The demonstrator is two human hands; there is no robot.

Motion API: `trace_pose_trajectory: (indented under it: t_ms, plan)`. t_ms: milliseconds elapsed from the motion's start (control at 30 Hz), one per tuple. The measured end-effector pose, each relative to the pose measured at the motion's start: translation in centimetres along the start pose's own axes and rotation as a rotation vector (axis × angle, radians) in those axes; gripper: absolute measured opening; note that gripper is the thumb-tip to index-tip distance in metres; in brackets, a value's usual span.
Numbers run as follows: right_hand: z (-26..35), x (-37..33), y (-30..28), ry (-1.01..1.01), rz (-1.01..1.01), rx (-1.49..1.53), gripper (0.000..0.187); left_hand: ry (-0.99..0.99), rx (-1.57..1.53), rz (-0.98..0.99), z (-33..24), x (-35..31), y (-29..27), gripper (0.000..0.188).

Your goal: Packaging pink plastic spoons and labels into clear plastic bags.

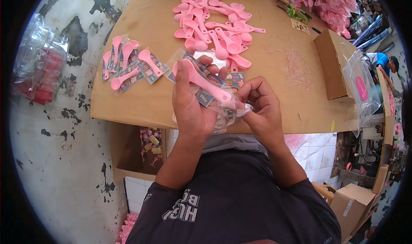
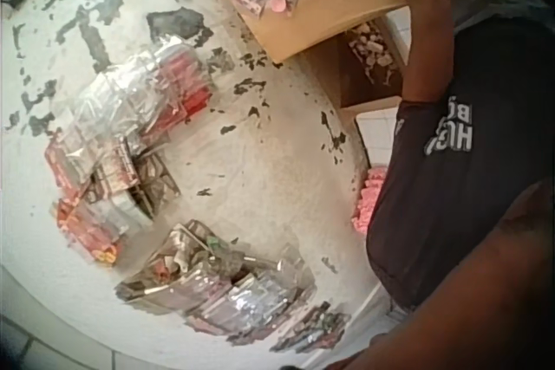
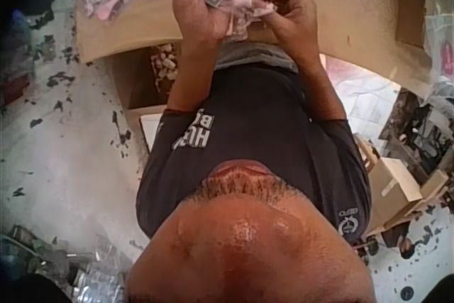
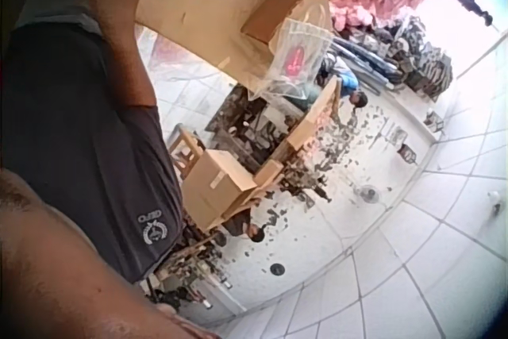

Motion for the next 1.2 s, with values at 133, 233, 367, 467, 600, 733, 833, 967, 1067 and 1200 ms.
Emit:
trace_pose_trajectory:
  t_ms: [133, 233, 367, 467, 600, 733, 833, 967, 1067, 1200]
  plan:
    - [-0.2, -0.1, -0.2, 0.012, -0.093, -0.069, 0.036, -0.084, 0.107, 0.089, 1.3, -0.6, 0.8, 0.036]
    - [0.3, -0.3, -0.5, -0.044, -0.138, -0.175, 0.043, -0.122, 0.078, 0.118, 1.8, -0.5, 0.8, 0.038]
    - [2.4, -0.1, -0.4, -0.324, -0.19, -0.437, 0.047, -0.198, 0.093, 0.06, 1.9, -0.4, 0.4, 0.041]
    - [4.4, -0.4, -0.2, -0.558, -0.068, -0.657, 0.036, -0.231, 0.081, 0.053, 1.5, 0.1, 0.0, 0.039]
    - [4.3, -0.6, -2.2, -0.6, 0.086, -0.245, 0.02, -0.29, -0.021, 0.079, 0.5, 1.0, -0.7, 0.038]
    - [5.2, 1.0, -2.9, -0.485, -0.057, -0.557, 0.021, -0.404, -0.132, 0.168, 0.7, 0.8, 1.0, 0.044]
    - [6.1, 1.7, -0.7, -0.568, 0.027, -0.957, 0.032, -0.441, -0.082, 0.161, 1.3, 0.4, 1.6, 0.048]
    - [5.8, 2.3, 0.7, -0.716, 0.087, -1.105, 0.038, -0.511, 0.006, 0.216, 1.9, -0.4, 2.0, 0.054]
    - [6.6, 2.5, 0.7, -0.677, 0.118, -0.937, 0.037, -0.495, 0.062, 0.215, 1.9, -0.3, 1.3, 0.056]
    - [4.9, 2.6, -1.9, -0.304, 0.104, -0.344, 0.029, -0.281, 0.267, 0.213, 0.1, 0.4, 0.8, 0.054]
Point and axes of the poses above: each hand's wrist, its own x-axis towards the middle knuckle, its own y-axis out of the palm, z = x × y, the point moved 6 cm from there along x, towards the middle knuckle, and after that the axes turned 3 degrees about z, right-handed, at the moved point
